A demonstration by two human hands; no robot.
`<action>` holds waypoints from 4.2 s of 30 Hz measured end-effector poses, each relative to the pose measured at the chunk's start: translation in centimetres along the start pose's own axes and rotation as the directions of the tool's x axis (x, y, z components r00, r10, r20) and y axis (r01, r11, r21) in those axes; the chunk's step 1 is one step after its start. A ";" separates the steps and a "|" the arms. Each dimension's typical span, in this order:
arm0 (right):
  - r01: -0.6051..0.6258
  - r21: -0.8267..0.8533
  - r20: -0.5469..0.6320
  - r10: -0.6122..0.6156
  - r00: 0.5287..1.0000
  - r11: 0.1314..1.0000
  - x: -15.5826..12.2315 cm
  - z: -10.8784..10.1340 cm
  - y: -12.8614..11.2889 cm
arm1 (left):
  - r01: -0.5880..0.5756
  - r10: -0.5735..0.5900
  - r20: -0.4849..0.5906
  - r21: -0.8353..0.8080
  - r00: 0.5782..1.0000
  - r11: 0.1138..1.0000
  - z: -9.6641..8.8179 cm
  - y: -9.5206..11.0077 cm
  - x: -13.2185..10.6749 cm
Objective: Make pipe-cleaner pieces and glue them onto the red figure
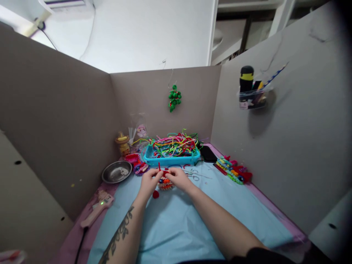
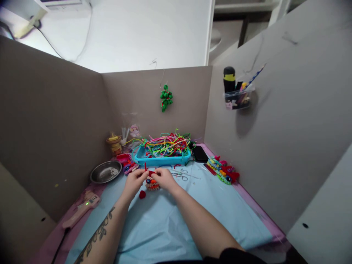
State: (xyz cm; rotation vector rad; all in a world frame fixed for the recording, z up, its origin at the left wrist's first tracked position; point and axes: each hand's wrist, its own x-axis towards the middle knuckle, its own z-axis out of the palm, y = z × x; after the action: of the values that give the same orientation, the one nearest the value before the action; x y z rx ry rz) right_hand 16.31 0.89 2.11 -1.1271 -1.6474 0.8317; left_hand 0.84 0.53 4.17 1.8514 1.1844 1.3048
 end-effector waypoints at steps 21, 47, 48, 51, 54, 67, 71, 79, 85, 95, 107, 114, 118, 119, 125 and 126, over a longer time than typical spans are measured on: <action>-0.090 0.312 -0.009 0.098 0.995 0.946 0.0 0.2 0.0 | -0.009 0.009 -0.011 0.011 1.000 1.000 0.1 -0.5 0.1; -0.139 0.500 -0.020 0.171 0.985 0.855 -0.7 1.0 -1.1 | 0.095 -0.119 -0.048 -0.357 0.992 0.929 0.3 -0.1 0.0; -0.134 0.502 -0.029 0.171 0.985 0.854 -0.7 1.1 -1.1 | 0.093 -0.122 -0.054 -0.376 0.991 0.922 0.3 -0.2 0.0; -0.130 0.508 -0.043 0.176 0.983 0.851 -0.7 1.4 -0.9 | 0.102 -0.136 -0.056 -0.404 0.989 0.909 0.3 -0.5 0.2; -0.128 0.485 -0.051 0.174 0.984 0.865 -0.6 1.4 -0.9 | 0.130 -0.163 -0.050 -0.402 0.985 0.906 0.2 -0.4 0.2; 0.032 0.045 -0.040 -0.030 0.999 0.998 -0.1 0.0 -0.2 | 0.187 -0.197 -0.015 -0.253 0.980 0.949 -0.3 -0.3 0.2; 0.077 -0.082 0.062 -0.072 0.996 0.994 0.2 -0.9 0.4 | 0.173 -0.148 0.156 -0.157 0.977 0.972 -0.9 -0.2 0.3; 0.162 -0.211 0.136 -0.135 0.981 0.964 0.3 -1.4 0.8 | 0.090 -0.085 0.293 -0.003 0.952 0.996 -0.9 -0.8 0.1; 0.125 -0.199 0.147 -0.096 0.984 0.972 0.2 -1.2 0.7 | -0.014 -0.013 0.352 0.077 0.936 0.997 -0.9 -0.9 0.1; 0.247 -0.029 0.039 -0.246 0.969 0.969 -0.4 -0.8 -0.5 | 0.177 -0.145 0.408 -0.040 0.901 0.983 -1.8 -0.1 0.2; 0.069 0.043 -0.011 -0.069 0.998 0.997 -0.1 -0.3 0.1 | -0.033 -0.004 0.320 0.110 0.947 0.993 -1.3 -0.8 0.3; -0.005 0.159 0.060 -0.005 0.998 0.987 0.2 0.0 1.0 | -0.174 0.111 0.302 0.192 0.947 0.966 -1.3 -1.1 0.4; 0.102 0.039 -0.049 -0.100 0.994 0.994 -0.2 0.1 0.8 | -0.155 0.091 0.306 0.189 0.948 0.970 -1.3 -1.0 0.3; 0.130 0.013 -0.063 -0.129 0.990 0.991 -0.3 0.1 0.7 | -0.152 0.088 0.309 0.187 0.947 0.971 -1.3 -1.0 0.3; 0.191 -0.074 -0.100 -0.198 0.975 0.979 -0.6 0.2 0.1 | -0.128 0.063 0.303 0.198 0.951 0.972 -1.4 -0.7 0.3; 0.178 -0.070 -0.107 -0.185 0.977 0.982 -0.7 0.2 0.1 | -0.126 0.062 0.300 0.200 0.952 0.972 -1.4 -0.7 0.3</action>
State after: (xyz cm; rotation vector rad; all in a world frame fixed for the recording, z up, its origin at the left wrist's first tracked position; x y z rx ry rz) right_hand 16.21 0.30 1.74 -1.0278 -1.6615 0.5942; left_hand -0.64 1.04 4.21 2.1938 1.1252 0.9339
